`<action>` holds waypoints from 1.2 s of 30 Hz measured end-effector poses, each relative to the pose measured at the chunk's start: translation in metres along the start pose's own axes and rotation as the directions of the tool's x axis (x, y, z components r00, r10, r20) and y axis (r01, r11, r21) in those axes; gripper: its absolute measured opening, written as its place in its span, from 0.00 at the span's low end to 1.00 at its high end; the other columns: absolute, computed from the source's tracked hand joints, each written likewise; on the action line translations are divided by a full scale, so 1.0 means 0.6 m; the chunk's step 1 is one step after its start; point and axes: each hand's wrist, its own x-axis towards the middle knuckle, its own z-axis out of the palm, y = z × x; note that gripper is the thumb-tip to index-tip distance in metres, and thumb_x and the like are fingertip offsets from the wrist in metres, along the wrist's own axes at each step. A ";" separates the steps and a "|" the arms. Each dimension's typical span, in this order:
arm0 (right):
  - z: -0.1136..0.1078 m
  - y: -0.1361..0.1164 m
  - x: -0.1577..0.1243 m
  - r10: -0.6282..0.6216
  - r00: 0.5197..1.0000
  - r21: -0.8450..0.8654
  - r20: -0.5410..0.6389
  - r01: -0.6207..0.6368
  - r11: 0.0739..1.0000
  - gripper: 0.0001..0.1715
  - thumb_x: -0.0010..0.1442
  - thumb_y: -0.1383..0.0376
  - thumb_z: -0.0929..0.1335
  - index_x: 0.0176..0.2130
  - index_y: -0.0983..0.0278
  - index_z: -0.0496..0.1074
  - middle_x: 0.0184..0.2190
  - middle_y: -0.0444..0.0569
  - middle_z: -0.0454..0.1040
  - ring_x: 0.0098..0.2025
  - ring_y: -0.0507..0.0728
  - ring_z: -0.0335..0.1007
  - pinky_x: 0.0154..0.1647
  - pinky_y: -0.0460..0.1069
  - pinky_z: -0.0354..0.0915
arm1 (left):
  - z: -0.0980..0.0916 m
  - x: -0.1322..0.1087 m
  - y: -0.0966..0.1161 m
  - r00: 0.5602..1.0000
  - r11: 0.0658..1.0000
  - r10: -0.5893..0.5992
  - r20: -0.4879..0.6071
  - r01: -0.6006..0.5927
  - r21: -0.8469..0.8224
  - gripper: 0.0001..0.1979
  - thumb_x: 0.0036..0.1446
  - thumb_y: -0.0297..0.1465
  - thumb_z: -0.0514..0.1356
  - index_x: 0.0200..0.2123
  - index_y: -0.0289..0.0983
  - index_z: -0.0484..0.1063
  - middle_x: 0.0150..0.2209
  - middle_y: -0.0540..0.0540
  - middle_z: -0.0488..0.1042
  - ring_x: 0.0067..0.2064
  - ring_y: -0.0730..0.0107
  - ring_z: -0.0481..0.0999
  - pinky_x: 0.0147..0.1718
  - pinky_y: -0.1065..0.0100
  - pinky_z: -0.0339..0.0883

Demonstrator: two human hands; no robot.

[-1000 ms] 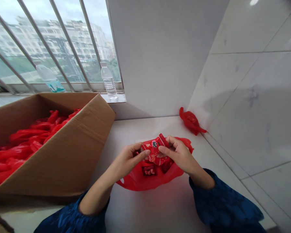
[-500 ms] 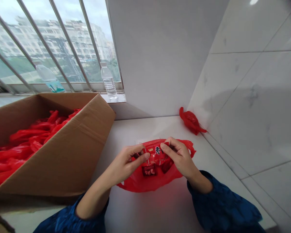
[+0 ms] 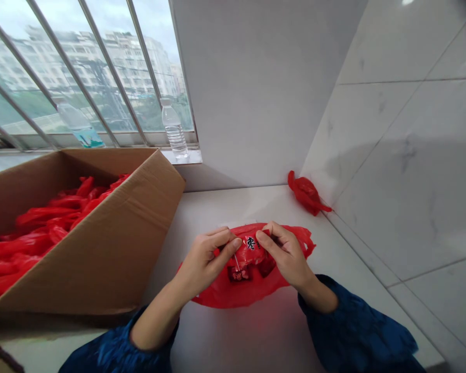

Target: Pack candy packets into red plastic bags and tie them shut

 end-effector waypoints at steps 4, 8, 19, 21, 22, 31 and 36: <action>-0.001 0.003 -0.002 -0.037 0.998 -0.065 -0.058 0.033 0.997 0.22 0.68 0.54 0.66 0.27 0.60 0.60 0.22 0.39 0.59 0.25 0.52 0.56 0.28 0.48 0.58 | -0.003 0.000 0.002 0.973 0.977 -0.164 0.161 0.183 -0.109 0.21 0.68 0.42 0.53 0.26 0.36 0.66 0.24 0.52 0.65 0.27 0.75 0.62 0.27 0.72 0.57; -0.002 0.004 -0.002 0.066 0.998 0.031 0.016 -0.066 0.997 0.21 0.68 0.50 0.66 0.30 0.59 0.62 0.23 0.40 0.65 0.26 0.52 0.64 0.29 0.48 0.63 | -0.002 -0.001 0.001 0.906 0.894 -0.236 0.351 0.344 -0.287 0.20 0.65 0.45 0.57 0.31 0.34 0.73 0.28 0.48 0.75 0.29 0.71 0.70 0.30 0.71 0.65; -0.012 -0.014 -0.001 0.141 0.966 0.089 0.218 -0.164 0.982 0.25 0.69 0.47 0.63 0.29 0.61 0.65 0.22 0.41 0.72 0.21 0.50 0.69 0.24 0.46 0.67 | -0.019 -0.005 -0.021 0.914 0.837 -0.300 0.271 0.389 -0.385 0.22 0.64 0.47 0.58 0.27 0.34 0.71 0.21 0.51 0.69 0.23 0.76 0.65 0.24 0.74 0.60; -0.015 -0.015 -0.002 0.128 0.967 0.064 0.221 -0.146 0.987 0.24 0.70 0.48 0.62 0.29 0.61 0.65 0.21 0.40 0.72 0.20 0.50 0.69 0.23 0.46 0.67 | -0.023 -0.006 -0.021 0.912 0.841 -0.303 0.277 0.393 -0.373 0.22 0.64 0.46 0.58 0.27 0.34 0.71 0.21 0.51 0.69 0.23 0.77 0.65 0.24 0.74 0.59; -0.016 -0.016 -0.002 0.124 0.967 0.051 0.222 -0.138 0.989 0.24 0.71 0.49 0.62 0.29 0.61 0.65 0.21 0.40 0.71 0.20 0.50 0.69 0.24 0.45 0.67 | -0.024 -0.006 -0.020 0.911 0.842 -0.302 0.280 0.392 -0.369 0.22 0.64 0.46 0.59 0.27 0.34 0.71 0.21 0.51 0.69 0.23 0.77 0.65 0.24 0.74 0.60; -0.033 -0.029 -0.002 0.097 0.932 -0.127 0.350 -0.056 0.990 0.22 0.72 0.52 0.60 0.31 0.61 0.66 0.27 0.44 0.75 0.27 0.52 0.74 0.30 0.47 0.69 | -0.036 -0.011 0.002 0.961 0.943 -0.173 0.214 0.224 -0.245 0.21 0.68 0.41 0.55 0.25 0.35 0.68 0.23 0.51 0.69 0.25 0.74 0.66 0.26 0.73 0.61; -0.044 -0.016 0.005 0.077 0.901 -0.367 0.427 0.095 0.925 0.18 0.73 0.60 0.58 0.41 0.60 0.74 0.38 0.49 0.78 0.41 0.57 0.74 0.45 0.52 0.69 | -0.058 -0.019 0.014 0.983 0.990 -0.142 0.120 0.140 0.024 0.22 0.69 0.40 0.52 0.23 0.35 0.63 0.22 0.53 0.61 0.24 0.77 0.59 0.24 0.73 0.53</action>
